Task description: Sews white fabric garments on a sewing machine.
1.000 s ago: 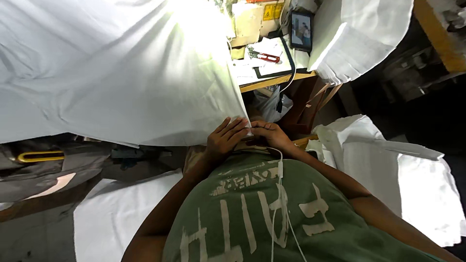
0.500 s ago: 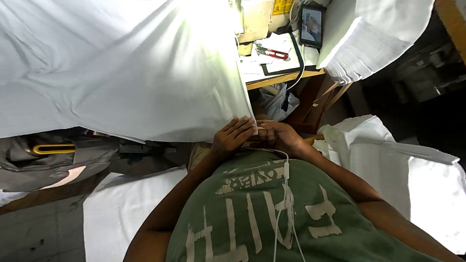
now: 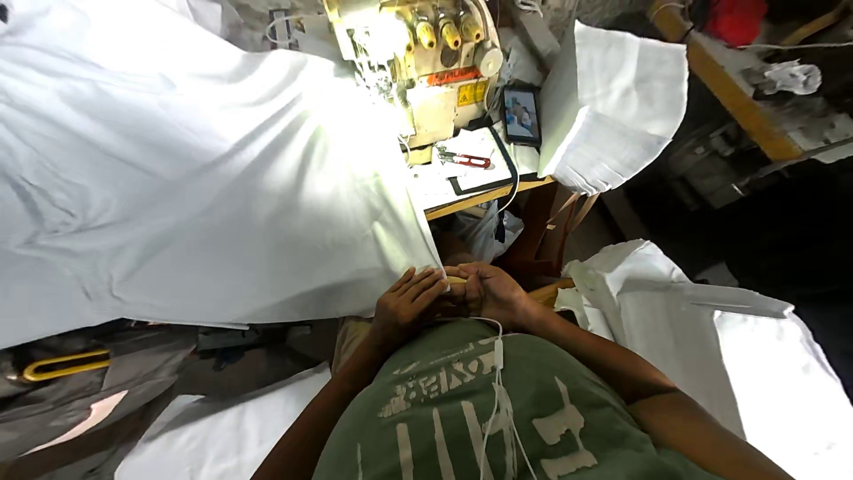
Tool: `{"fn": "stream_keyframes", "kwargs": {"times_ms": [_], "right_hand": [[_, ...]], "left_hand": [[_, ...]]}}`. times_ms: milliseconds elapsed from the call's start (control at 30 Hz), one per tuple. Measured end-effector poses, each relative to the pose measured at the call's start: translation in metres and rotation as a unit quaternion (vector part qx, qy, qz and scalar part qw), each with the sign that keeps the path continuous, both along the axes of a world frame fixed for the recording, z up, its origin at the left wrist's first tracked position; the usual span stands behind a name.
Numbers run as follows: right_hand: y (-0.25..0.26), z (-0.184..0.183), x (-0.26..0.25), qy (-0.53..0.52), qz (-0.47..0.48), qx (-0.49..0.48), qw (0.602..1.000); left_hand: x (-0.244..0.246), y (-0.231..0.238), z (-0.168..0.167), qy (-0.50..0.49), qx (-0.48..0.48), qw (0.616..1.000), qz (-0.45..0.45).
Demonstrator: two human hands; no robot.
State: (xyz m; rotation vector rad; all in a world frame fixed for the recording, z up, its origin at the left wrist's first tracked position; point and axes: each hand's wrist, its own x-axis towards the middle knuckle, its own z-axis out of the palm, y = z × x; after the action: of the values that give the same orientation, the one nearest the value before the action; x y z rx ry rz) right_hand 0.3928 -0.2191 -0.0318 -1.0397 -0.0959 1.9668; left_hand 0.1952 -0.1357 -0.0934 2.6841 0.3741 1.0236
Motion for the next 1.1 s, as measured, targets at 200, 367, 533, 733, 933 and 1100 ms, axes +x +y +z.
{"fn": "stream_keyframes", "kwargs": {"times_ms": [200, 367, 533, 733, 933, 1100], "right_hand": [[0.013, -0.014, -0.003, -0.053, -0.007, 0.005, 0.999], [0.035, -0.027, -0.005, -0.212, 0.044, 0.063, 0.974], [0.074, -0.032, -0.006, -0.296, -0.019, 0.104, 0.949], [0.131, -0.008, 0.001, -0.261, -0.099, 0.118, 0.953], [0.175, 0.028, 0.009, -0.218, -0.08, 0.155, 0.96], [0.214, 0.034, 0.01, -0.243, -0.129, 0.163, 0.947]], "left_hand": [[0.004, 0.008, -0.002, 0.03, 0.056, 0.997, 0.032], [0.017, 0.017, 0.002, 0.03, -0.001, 0.999, 0.024], [0.019, 0.026, 0.011, 0.039, -0.198, 0.979, 0.027], [0.016, 0.04, 0.049, 0.065, -0.428, 0.901, 0.006], [-0.002, 0.047, 0.111, 0.008, -0.548, 0.835, -0.048], [-0.011, 0.053, 0.119, 0.072, -0.571, 0.817, -0.047]]}}
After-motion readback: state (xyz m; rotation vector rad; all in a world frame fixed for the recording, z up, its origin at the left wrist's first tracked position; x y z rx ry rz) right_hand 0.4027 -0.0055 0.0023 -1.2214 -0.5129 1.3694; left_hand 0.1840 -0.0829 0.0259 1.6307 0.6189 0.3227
